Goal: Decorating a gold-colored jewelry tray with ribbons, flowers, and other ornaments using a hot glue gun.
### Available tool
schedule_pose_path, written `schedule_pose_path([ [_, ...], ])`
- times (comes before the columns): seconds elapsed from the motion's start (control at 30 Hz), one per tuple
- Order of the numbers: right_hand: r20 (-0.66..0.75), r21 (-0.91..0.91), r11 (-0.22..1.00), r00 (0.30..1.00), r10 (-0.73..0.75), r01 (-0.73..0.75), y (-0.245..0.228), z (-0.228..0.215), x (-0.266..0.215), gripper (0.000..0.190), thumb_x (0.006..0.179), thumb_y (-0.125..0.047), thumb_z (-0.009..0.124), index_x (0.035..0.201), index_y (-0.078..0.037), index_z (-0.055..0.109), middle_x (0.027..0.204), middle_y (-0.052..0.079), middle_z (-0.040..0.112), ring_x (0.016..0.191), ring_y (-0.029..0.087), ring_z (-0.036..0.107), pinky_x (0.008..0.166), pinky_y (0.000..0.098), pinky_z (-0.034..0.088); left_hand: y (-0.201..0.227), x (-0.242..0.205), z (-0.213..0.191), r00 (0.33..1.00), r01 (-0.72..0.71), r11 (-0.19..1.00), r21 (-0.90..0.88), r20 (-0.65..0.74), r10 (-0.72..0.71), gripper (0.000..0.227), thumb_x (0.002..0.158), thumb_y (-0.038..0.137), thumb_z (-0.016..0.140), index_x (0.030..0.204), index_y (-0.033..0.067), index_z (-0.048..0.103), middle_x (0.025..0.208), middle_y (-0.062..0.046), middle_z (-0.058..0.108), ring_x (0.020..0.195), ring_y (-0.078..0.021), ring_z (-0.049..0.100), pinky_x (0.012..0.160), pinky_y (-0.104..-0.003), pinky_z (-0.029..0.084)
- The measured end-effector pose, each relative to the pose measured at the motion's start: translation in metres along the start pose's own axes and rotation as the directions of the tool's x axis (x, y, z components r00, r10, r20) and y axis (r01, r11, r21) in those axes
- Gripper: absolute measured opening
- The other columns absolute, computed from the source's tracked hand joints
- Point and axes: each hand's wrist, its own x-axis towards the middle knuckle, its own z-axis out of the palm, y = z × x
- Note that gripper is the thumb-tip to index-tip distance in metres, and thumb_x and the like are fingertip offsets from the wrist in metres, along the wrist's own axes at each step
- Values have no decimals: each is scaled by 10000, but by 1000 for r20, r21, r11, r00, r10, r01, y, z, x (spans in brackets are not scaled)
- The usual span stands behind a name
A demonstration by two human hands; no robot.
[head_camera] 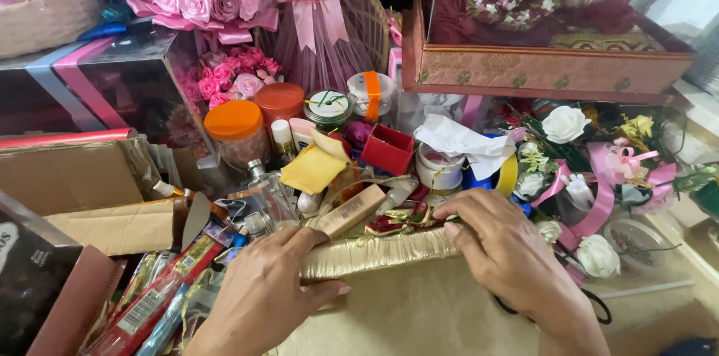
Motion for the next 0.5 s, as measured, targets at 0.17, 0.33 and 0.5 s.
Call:
schedule_pose_path([
  [0.17,111,-88,995,992,62,-53,33,15,2,329,994,-310,504,1227,-172,691,1269,-23,731,1192,210,648,962,418,447,-4,-1,5,998,-56,998,36,37,54,697,732,666,905,1197,250,595,1118,20,697,1045,-284,681,775,-461,539],
  [0.33,183,-86,983,967,176,-162,24,10,0,274,968,-332,545,1161,-213,699,1157,-61,780,1063,204,703,900,381,498,12,-5,21,922,-316,948,44,-222,318,734,807,620,809,1341,182,559,1261,-65,636,1078,-316,638,845,-467,524],
  [0.5,217,-78,987,963,156,-143,36,14,-2,262,962,-336,560,1152,-222,701,1151,-59,782,1036,212,718,863,380,518,8,-11,3,870,-376,927,-7,-346,350,268,978,330,638,1168,142,658,1087,-50,711,944,-239,717,743,-410,573],
])
